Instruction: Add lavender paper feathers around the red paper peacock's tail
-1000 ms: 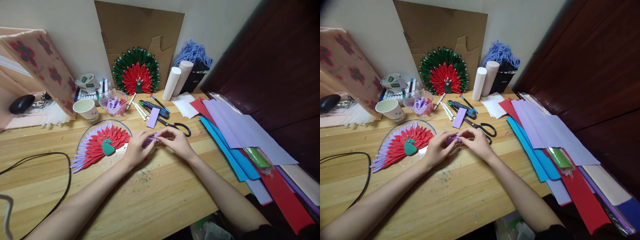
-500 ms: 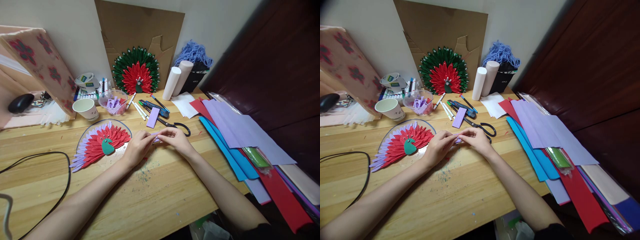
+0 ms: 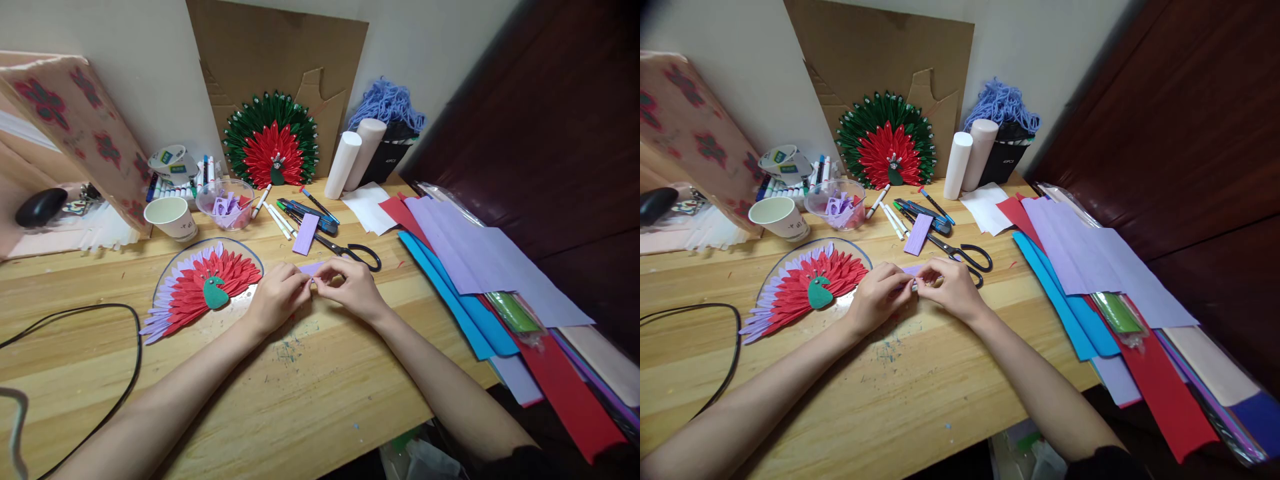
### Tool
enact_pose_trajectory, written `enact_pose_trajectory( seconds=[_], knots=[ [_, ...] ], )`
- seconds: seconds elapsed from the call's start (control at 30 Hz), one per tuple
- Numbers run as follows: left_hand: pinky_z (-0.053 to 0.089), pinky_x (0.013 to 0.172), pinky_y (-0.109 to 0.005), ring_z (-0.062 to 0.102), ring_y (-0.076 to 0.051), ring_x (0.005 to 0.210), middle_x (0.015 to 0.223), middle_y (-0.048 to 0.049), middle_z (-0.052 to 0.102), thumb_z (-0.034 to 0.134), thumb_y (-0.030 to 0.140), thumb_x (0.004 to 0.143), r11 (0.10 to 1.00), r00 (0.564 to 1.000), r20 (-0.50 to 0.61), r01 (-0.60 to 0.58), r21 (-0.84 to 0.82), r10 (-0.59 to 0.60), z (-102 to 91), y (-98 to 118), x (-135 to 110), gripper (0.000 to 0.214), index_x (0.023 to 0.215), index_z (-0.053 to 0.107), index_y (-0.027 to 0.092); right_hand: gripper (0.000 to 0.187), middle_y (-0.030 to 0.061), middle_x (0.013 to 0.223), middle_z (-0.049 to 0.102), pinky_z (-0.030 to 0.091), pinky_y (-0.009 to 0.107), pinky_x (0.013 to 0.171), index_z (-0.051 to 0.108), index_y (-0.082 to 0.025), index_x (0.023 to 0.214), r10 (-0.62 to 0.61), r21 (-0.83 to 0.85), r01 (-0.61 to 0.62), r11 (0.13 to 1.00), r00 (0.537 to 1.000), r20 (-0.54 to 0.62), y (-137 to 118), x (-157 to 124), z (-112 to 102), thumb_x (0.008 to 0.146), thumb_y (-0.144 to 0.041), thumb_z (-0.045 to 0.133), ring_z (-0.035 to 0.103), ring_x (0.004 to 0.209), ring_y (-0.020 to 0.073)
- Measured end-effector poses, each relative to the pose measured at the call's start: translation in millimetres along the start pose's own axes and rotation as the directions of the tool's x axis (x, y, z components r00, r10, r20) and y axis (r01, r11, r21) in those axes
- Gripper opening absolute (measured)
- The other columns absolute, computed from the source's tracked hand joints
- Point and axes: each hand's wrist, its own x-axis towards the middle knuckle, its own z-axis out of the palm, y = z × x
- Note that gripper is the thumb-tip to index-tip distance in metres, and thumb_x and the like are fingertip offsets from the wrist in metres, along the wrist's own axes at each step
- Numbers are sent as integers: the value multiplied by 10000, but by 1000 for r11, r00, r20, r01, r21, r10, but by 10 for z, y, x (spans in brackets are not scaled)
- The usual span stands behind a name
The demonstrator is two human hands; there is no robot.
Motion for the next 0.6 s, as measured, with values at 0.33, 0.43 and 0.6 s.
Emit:
enact_pose_trajectory(
  seconds=[0.33, 0.43, 0.6],
  knots=[
    [377, 589, -244, 493, -133, 646, 680, -33, 561, 529, 208, 790, 961, 973, -5, 226, -156, -230, -75, -2, 23, 115, 758, 625, 155, 37, 18, 657, 622, 469, 235, 539, 622, -151, 714, 86, -45, -94, 995, 984, -155, 143, 50, -115, 719, -172, 592, 565, 569, 122],
    [372, 568, -232, 494, -127, 623, 666, -27, 563, 534, 220, 786, 930, 955, 41, 297, -218, -295, -73, -20, 26, 120, 731, 616, 152, 78, 32, 768, 642, 492, 256, 616, 635, -165, 809, -33, -47, 32, 998, 999, -29, 113, 60, -133, 750, -186, 589, 591, 665, 136],
    [381, 566, -226, 510, -125, 616, 678, -33, 584, 525, 227, 793, 910, 945, 102, 327, -255, -311, -66, -8, 41, 138, 742, 625, 146, 99, 50, 867, 645, 483, 299, 741, 632, -188, 883, -263, -138, 267, 954, 964, 44, 58, 38, -75, 802, -205, 579, 591, 829, 164]
  ],
)
